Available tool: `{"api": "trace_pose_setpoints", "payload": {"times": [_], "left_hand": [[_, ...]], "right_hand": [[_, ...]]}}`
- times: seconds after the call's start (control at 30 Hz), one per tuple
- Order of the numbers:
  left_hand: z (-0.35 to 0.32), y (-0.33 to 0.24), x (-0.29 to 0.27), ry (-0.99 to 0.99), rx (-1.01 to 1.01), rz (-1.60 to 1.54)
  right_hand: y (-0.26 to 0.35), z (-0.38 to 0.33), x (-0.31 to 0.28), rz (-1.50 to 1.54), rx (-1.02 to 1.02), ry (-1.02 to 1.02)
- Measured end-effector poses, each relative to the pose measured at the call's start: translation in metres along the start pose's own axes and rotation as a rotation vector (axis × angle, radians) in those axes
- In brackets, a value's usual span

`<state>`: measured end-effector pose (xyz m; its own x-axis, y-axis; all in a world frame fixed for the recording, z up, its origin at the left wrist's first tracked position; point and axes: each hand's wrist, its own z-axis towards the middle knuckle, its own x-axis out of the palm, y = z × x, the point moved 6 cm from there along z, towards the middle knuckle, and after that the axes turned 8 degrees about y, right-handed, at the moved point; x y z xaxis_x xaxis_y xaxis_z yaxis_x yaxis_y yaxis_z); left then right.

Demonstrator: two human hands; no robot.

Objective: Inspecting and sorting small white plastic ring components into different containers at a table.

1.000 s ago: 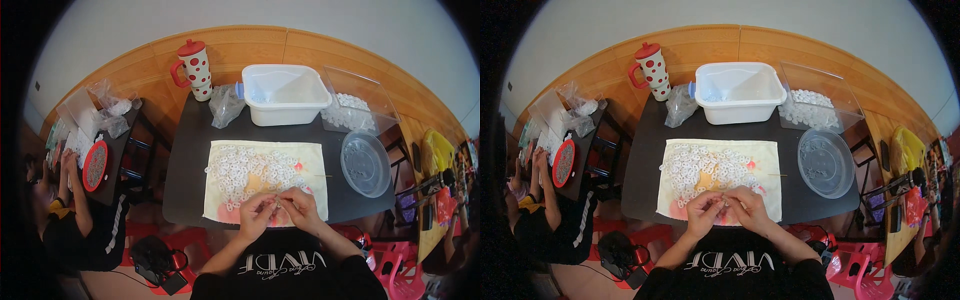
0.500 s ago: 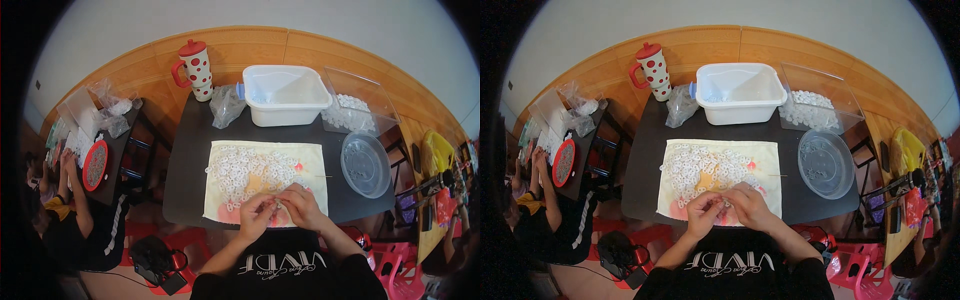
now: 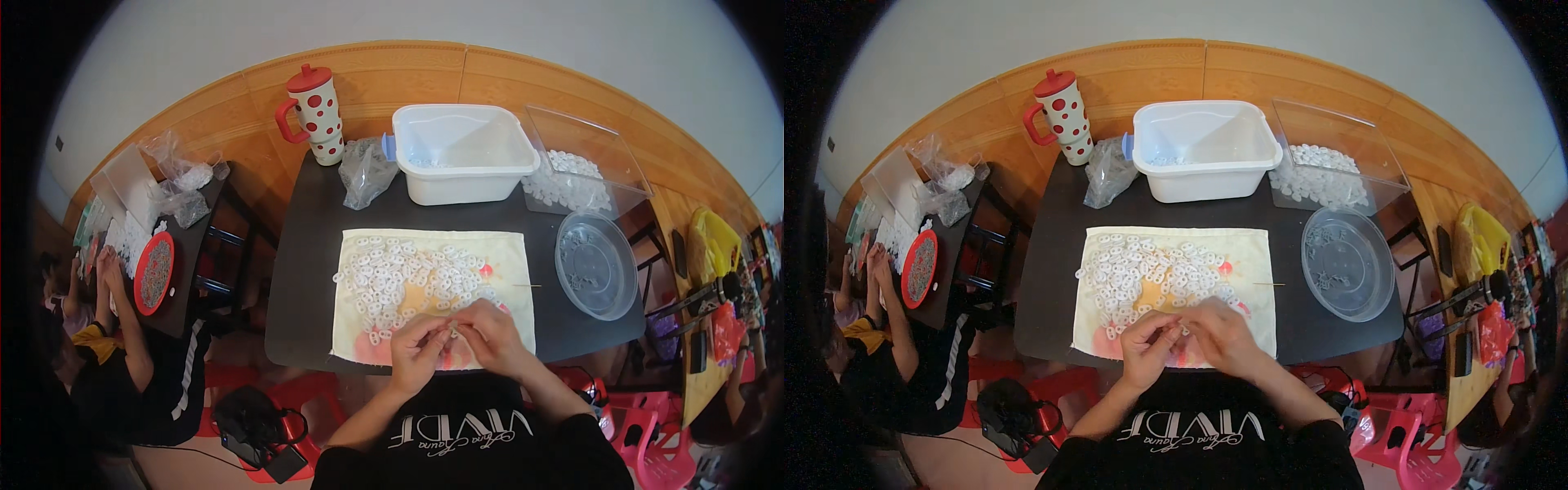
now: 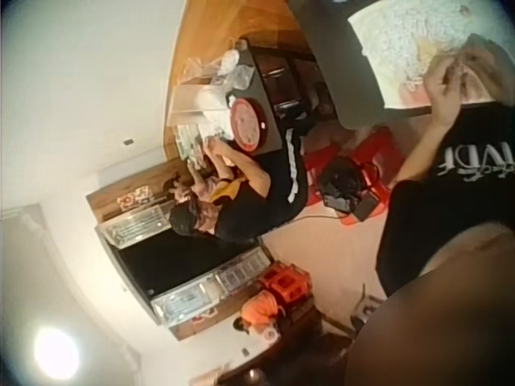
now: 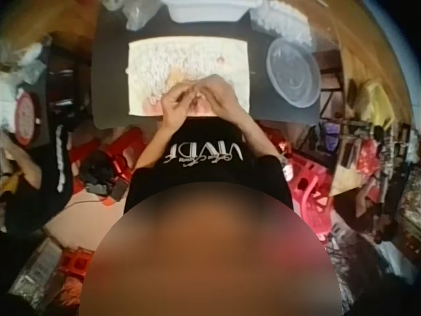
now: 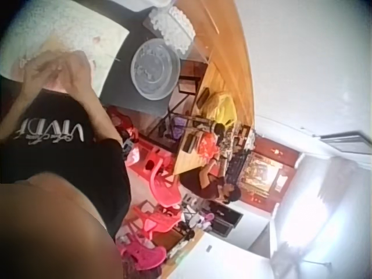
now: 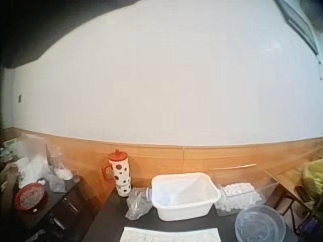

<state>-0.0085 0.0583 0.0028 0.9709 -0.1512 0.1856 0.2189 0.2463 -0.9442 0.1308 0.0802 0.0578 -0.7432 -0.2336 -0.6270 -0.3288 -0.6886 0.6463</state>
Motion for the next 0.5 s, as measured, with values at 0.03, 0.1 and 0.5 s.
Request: {"api": "trace_pose_setpoints", "payload": {"times": [0.03, 0.1, 0.5], "left_hand": [[0.000, 0.001, 0.000, 0.005, -0.005, -0.002], [-0.001, -0.001, -0.002, 0.007, 0.019, 0.051], [0.001, 0.001, -0.002, 0.012, 0.099, 0.198]], "right_hand": [[-0.007, -0.002, -0.012, 0.019, 0.032, -0.069], [-0.026, -0.011, -0.039, 0.010, 0.154, -0.168], [-0.029, -0.033, -0.043, -0.323, 0.170, 0.073]]}}
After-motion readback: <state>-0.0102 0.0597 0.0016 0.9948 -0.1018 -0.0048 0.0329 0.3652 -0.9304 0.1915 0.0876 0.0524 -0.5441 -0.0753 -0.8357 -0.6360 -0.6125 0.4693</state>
